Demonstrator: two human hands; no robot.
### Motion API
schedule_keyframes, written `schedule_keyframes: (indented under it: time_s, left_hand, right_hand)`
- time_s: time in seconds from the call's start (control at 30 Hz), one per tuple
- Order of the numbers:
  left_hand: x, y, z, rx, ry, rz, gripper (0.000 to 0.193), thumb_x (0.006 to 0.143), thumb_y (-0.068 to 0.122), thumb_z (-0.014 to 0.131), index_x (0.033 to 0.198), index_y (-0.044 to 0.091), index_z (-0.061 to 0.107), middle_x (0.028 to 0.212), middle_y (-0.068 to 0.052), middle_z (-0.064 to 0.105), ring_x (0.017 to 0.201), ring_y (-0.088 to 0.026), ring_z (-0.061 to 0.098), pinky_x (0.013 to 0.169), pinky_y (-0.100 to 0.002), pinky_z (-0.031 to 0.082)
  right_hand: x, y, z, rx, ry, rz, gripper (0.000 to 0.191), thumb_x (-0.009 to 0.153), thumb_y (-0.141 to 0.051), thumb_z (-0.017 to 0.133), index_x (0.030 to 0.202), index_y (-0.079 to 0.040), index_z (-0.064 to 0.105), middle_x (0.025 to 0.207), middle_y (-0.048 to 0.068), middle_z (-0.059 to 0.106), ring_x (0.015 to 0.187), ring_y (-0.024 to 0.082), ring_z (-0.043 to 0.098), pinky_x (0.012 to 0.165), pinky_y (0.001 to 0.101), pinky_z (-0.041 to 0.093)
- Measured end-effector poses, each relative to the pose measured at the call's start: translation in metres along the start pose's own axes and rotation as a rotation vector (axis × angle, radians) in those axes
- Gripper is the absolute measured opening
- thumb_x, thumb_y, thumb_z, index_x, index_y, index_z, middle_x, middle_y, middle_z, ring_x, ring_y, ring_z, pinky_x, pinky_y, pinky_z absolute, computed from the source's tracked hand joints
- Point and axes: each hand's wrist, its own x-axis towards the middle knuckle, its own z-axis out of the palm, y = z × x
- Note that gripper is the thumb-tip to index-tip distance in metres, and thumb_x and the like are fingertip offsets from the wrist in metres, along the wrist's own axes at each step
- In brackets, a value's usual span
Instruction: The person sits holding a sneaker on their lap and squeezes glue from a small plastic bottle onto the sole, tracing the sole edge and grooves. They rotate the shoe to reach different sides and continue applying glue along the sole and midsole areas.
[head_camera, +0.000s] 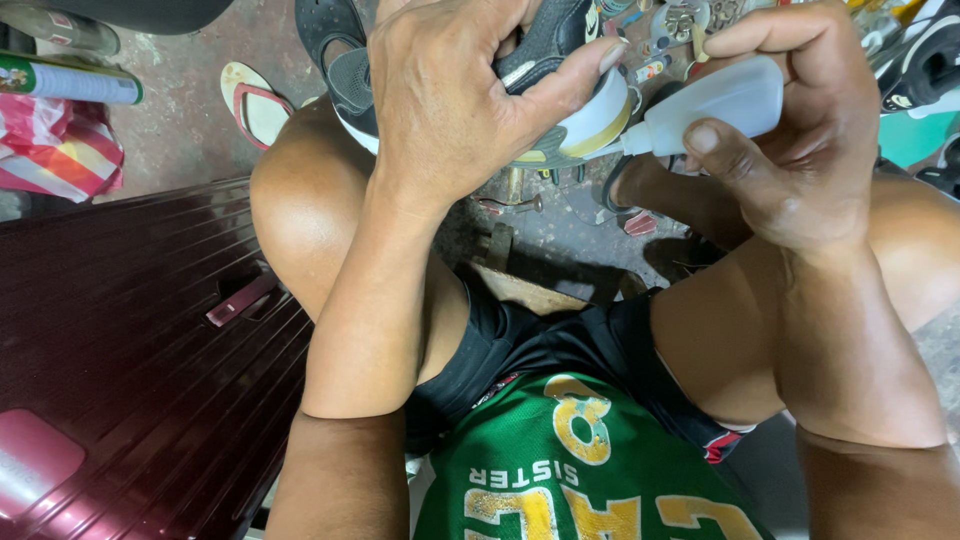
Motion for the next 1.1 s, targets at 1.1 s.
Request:
schedule_keyframes:
  time_s: [1.1]
  left_hand:
    - [-0.002,-0.007,-0.011,0.005,0.024,0.028,0.036,0.086,0.033,0.091,0.091,0.009,0.065,0.070,-0.004,0.056,0.065,-0.025,0.059,0.070,-0.038,0.042]
  right_hand:
    - [-0.003,-0.006,-0.005,-0.076,0.058,-0.020,0.034,0.113,-0.004,0.075,0.136,0.001,0.051,0.104,0.009,0.064,0.086,0.013,0.061,0.079,0.0211,0.049]
